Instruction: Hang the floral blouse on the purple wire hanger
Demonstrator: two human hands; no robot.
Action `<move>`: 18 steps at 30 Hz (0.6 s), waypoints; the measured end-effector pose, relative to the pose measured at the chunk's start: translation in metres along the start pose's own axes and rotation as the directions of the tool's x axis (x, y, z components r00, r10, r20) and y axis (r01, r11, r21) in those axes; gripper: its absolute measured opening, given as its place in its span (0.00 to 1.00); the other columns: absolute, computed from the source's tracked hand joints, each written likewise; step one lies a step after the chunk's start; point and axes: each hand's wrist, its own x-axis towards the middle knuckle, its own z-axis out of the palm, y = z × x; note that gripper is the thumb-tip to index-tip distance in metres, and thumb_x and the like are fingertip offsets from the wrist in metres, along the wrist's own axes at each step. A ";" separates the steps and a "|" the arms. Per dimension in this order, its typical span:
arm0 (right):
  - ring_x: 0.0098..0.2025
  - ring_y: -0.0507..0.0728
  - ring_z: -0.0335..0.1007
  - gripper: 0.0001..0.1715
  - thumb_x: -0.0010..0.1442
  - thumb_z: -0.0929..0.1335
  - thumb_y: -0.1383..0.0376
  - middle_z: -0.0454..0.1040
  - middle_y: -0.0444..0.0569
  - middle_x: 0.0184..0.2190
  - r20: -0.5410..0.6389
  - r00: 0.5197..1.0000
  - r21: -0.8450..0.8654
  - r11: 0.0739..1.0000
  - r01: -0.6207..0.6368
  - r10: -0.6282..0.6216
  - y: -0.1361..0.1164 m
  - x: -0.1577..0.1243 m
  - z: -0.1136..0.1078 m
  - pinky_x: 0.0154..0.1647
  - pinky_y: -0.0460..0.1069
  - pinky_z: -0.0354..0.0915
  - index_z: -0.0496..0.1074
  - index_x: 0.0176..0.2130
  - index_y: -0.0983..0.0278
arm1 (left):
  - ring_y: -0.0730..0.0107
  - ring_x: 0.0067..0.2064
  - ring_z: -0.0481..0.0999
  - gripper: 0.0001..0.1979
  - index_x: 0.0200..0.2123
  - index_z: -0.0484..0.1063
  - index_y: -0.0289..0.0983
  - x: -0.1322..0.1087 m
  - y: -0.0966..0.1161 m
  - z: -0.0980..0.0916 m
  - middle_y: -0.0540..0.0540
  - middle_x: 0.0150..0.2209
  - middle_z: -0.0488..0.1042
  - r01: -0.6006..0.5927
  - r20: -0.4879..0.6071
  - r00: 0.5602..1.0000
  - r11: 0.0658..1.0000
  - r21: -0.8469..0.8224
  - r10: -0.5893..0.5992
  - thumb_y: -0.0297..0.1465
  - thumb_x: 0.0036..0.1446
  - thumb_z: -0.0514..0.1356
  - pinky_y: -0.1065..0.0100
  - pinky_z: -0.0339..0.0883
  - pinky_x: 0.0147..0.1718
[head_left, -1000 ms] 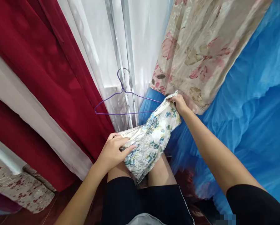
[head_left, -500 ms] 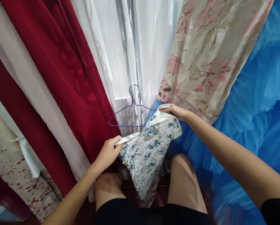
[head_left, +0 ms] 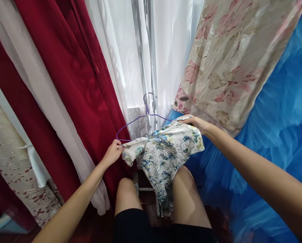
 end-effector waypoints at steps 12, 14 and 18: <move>0.30 0.60 0.80 0.18 0.45 0.76 0.66 0.84 0.53 0.33 -0.057 0.998 0.043 0.999 0.006 -0.003 0.008 -0.010 -0.002 0.31 0.49 0.72 0.81 0.40 0.67 | 0.70 0.25 0.68 0.19 0.49 0.63 0.39 -0.002 0.018 -0.027 0.52 0.27 0.71 -0.036 0.020 0.999 0.996 -0.082 0.038 0.43 0.60 0.57 0.71 0.58 0.26; 0.30 0.58 0.79 0.19 0.46 0.76 0.66 0.84 0.50 0.34 -0.116 0.992 0.068 0.996 0.058 -0.050 0.014 -0.013 -0.009 0.32 0.49 0.71 0.81 0.41 0.65 | 0.67 0.31 0.70 0.15 0.45 0.68 0.38 -0.013 0.026 -0.033 0.49 0.31 0.73 -0.132 -0.035 0.990 0.988 0.083 0.135 0.42 0.63 0.54 0.69 0.61 0.31; 0.33 0.57 0.78 0.17 0.49 0.77 0.62 0.84 0.47 0.37 -0.294 0.947 0.091 0.983 0.159 -0.127 0.033 -0.015 -0.021 0.36 0.49 0.71 0.81 0.41 0.60 | 0.65 0.35 0.70 0.16 0.40 0.73 0.38 -0.024 0.034 -0.048 0.48 0.34 0.74 -0.207 -0.018 0.976 0.956 0.206 0.216 0.44 0.65 0.53 0.67 0.63 0.37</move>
